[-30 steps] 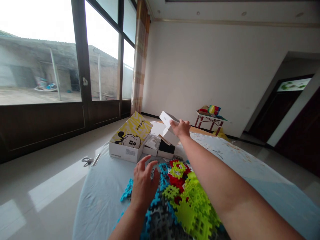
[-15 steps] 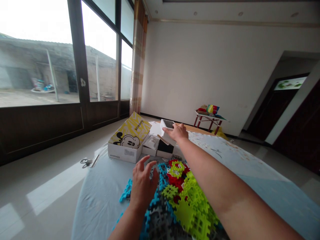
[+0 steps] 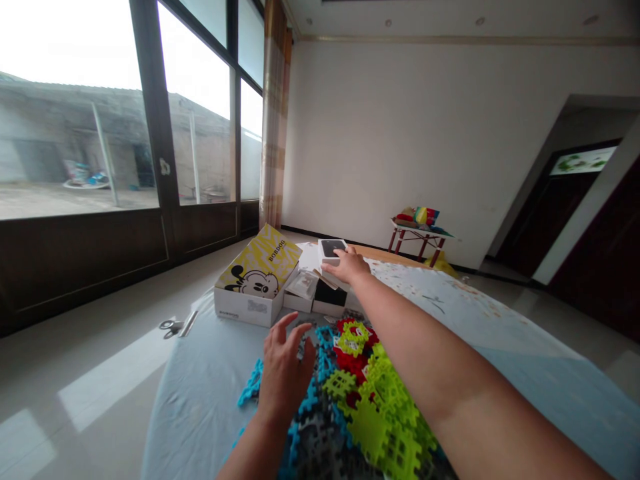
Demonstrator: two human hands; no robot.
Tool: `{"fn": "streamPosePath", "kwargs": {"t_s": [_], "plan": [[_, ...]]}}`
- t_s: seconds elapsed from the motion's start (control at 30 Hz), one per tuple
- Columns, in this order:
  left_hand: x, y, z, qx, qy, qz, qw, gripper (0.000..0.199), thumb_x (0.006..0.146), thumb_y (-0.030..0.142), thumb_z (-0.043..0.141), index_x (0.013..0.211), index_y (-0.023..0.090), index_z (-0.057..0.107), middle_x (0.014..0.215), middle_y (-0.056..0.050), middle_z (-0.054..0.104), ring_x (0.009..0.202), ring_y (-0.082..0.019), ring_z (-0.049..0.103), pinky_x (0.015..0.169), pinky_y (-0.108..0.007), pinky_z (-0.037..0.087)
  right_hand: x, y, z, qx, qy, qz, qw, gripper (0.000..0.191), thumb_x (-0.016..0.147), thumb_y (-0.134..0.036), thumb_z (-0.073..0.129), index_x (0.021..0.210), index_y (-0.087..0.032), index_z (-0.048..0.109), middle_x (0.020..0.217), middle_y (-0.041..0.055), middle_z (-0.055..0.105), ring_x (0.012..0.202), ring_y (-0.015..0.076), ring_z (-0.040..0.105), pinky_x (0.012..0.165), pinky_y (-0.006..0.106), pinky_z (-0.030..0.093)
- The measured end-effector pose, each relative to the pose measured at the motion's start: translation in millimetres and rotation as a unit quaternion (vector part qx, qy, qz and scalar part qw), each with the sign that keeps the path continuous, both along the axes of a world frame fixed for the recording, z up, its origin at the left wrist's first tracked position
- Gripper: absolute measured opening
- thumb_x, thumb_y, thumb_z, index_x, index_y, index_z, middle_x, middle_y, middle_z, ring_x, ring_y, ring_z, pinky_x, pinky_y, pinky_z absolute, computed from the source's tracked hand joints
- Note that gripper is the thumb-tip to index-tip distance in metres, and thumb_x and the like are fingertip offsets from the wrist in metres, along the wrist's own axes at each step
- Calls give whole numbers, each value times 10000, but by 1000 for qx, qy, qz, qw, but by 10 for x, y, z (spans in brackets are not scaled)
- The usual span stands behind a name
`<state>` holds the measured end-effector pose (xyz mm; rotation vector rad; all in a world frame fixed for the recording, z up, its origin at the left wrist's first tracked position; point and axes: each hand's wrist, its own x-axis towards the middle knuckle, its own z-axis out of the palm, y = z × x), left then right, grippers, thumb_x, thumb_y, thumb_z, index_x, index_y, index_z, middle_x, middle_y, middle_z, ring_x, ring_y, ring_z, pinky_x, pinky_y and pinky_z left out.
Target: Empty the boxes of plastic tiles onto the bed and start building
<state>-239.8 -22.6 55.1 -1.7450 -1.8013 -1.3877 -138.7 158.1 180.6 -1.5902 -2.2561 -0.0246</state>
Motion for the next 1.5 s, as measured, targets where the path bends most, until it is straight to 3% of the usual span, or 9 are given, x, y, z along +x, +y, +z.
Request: {"fn": "streamPosePath", "kwargs": {"t_s": [0.17,0.33,0.5,0.6,0.77,0.93,1.07,1.3,1.5], "plan": [[-9,6,7,-2,4,-6,1000,207,820,213,460,989,225,578,1171,-80,461,1088,-232,438,920,-451,399,-2,12,27,-8,-24,1,1000,755,635,-696,502,1281,-317,408,1339,93,365,1177,338,362,877,492,357],[-15,8,30,1,8,-5,1000,200,821,221,454,972,221,586,1157,-84,473,1068,-236,454,905,-455,411,104,-84,134,96,31,24,995,706,701,-667,449,1289,-282,397,1300,94,415,1181,296,353,899,446,352],[-20,19,35,-8,16,0,1000,207,817,246,457,968,221,597,1155,-87,481,1069,-245,461,904,-449,412,443,-309,292,171,56,59,982,562,791,-517,452,1257,-204,456,1297,100,434,1180,271,356,968,406,293],[-30,26,48,-9,20,-1,1000,212,816,264,454,955,212,605,1150,-93,489,1060,-249,473,904,-443,414,807,-508,235,200,79,80,973,494,817,-442,447,1225,-167,487,1268,108,468,1182,259,368,989,390,284],[-66,16,127,-11,27,1,1000,242,820,304,431,950,207,610,1100,-82,539,1018,-240,507,893,-414,418,1697,-799,-304,206,129,113,963,384,804,-366,478,1110,-150,566,1152,104,565,1117,224,457,993,368,320],[-171,24,181,-116,51,4,992,332,808,415,407,983,215,605,1071,-67,577,939,-235,560,815,-359,454,2680,-901,-1089,103,239,-6,965,363,773,-417,486,1001,-164,614,1026,107,640,994,233,566,899,396,423],[-308,0,106,-239,70,27,968,439,771,529,413,1047,241,595,1085,-64,592,856,-231,598,809,-359,452,3201,-959,-1492,49,308,-50,949,413,761,-467,489,1018,-167,606,1055,115,638,1003,239,580,867,400,454],[-279,-342,-60,-354,57,61,932,662,720,660,379,1256,279,456,1291,-82,475,1154,-306,462,946,-448,372,3408,-1084,-1805,48,359,-39,931,407,764,-471,488,1014,-170,599,1062,121,626,1021,242,569,905,412,439],[219,-477,-68,-412,19,76,908,693,761,652,277,1344,278,323,1366,-76,395,1248,-290,362,1016,-479,261,3362,-1178,-1904,41,380,-7,924,375,766,-459,487,995,-186,605,1044,114,632,993,240,577,867,404,468]]}}
